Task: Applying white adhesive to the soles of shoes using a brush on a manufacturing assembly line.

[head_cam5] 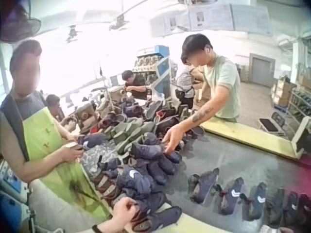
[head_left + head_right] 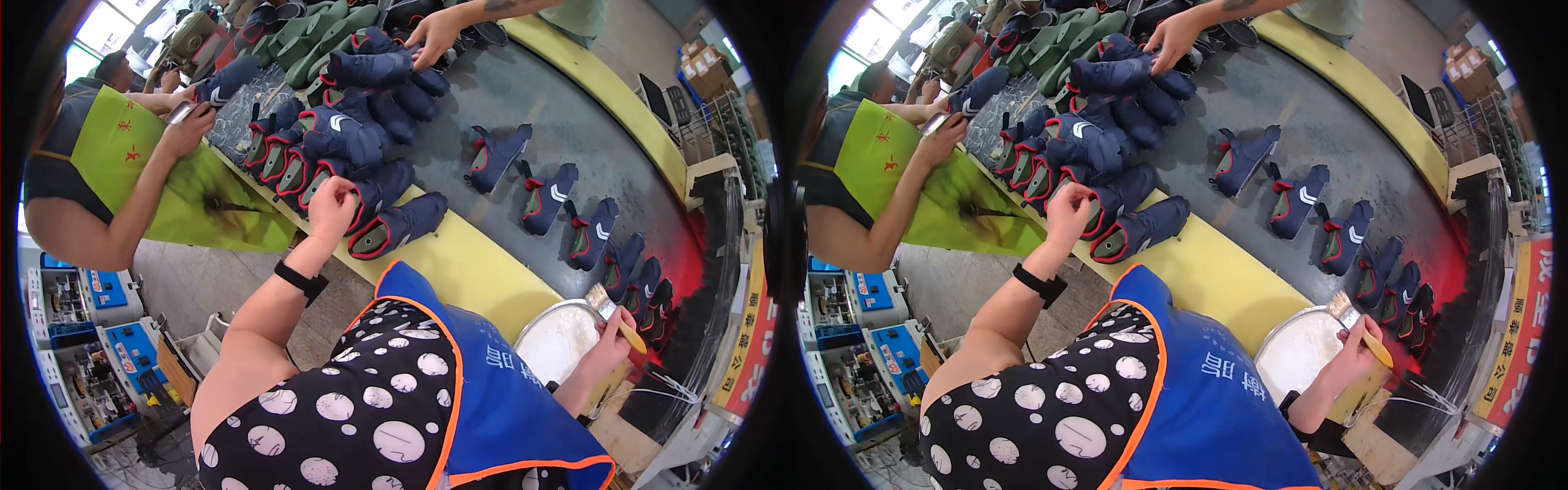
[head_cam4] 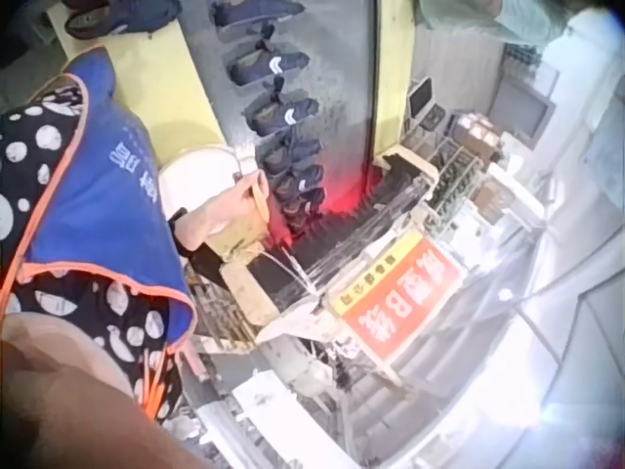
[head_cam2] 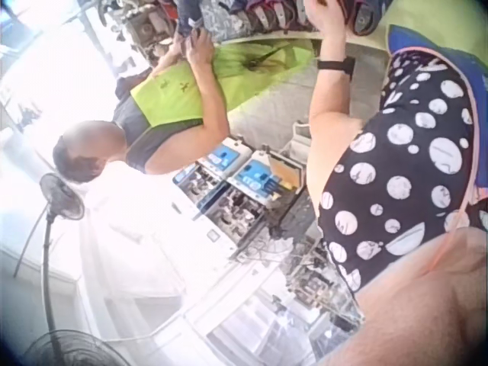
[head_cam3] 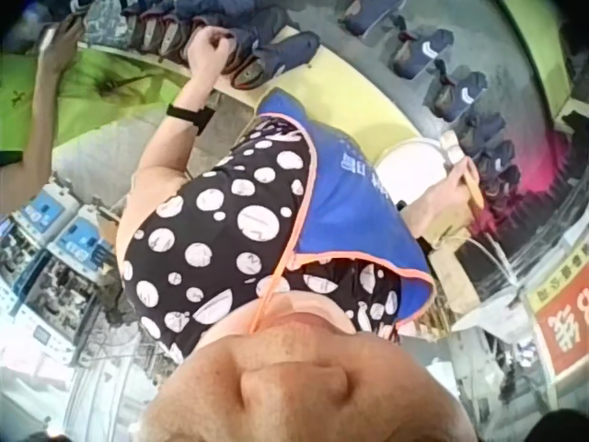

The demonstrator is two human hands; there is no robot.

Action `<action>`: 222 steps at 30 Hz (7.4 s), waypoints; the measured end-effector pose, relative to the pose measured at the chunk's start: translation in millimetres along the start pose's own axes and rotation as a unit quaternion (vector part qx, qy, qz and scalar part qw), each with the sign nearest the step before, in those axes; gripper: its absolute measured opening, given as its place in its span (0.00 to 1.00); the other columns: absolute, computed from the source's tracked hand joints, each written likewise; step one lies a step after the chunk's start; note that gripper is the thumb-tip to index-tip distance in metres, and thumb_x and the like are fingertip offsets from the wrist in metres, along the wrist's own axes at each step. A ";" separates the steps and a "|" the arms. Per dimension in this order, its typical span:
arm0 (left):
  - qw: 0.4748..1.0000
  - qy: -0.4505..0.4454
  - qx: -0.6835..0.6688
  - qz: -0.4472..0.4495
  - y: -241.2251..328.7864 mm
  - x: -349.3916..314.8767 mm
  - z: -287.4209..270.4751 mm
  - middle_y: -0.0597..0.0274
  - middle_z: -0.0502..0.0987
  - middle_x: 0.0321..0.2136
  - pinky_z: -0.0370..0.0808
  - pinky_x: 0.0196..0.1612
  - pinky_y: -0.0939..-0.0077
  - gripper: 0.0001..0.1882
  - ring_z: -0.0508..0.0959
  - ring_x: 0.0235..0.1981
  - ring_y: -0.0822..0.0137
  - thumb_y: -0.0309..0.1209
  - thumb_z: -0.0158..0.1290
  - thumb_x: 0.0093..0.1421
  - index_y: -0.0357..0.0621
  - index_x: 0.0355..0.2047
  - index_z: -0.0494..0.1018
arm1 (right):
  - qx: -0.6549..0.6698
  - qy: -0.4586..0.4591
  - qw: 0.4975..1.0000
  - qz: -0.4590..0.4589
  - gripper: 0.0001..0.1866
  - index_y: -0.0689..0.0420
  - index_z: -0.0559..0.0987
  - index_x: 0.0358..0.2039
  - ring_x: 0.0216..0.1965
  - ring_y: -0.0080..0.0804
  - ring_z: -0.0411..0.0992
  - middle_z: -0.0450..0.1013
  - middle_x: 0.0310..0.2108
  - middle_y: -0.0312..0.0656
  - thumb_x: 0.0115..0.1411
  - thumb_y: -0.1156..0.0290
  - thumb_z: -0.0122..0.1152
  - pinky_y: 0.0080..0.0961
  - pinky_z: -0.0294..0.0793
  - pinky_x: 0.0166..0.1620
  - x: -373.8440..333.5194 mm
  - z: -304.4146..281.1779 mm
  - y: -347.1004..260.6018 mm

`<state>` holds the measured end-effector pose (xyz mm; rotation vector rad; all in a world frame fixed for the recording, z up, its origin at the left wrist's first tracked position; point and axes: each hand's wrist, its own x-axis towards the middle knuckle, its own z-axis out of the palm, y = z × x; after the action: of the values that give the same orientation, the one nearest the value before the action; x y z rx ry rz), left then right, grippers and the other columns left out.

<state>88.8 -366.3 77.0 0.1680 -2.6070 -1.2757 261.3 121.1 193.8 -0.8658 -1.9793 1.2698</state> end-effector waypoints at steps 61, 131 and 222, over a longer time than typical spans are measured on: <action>0.616 -0.612 -0.253 -0.428 126.3 -107.6 144.3 0.50 0.80 0.44 0.81 0.47 0.64 0.26 0.82 0.42 0.56 0.33 0.56 0.58 0.33 0.55 0.69 | -0.015 0.092 0.992 0.084 0.11 0.67 0.81 0.37 0.31 0.22 0.76 0.78 0.31 0.38 0.59 0.72 0.69 0.22 0.78 0.35 -88.7 -166.2 157.4; 0.526 -0.835 -0.149 -0.062 316.4 -183.4 162.9 0.52 0.72 0.56 0.70 0.60 0.69 0.46 0.75 0.54 0.61 0.33 0.58 0.47 0.38 0.67 0.56 | -0.089 0.193 0.977 0.001 0.09 0.58 0.73 0.27 0.19 0.32 0.73 0.72 0.18 0.41 0.60 0.69 0.63 0.28 0.71 0.27 -95.4 -178.6 32.8; 0.677 -0.418 -0.436 -0.421 145.6 -4.2 274.4 0.53 0.78 0.46 0.79 0.44 0.65 0.26 0.80 0.42 0.61 0.32 0.58 0.58 0.40 0.56 0.67 | -0.032 0.232 0.966 0.111 0.06 0.60 0.73 0.35 0.23 0.16 0.65 0.67 0.24 0.31 0.66 0.72 0.59 0.15 0.67 0.29 -61.7 -183.7 58.1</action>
<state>21.9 -66.7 28.7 0.8257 -1.9987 -3.4580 452.9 185.8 193.2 -1.3126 -1.5876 1.0055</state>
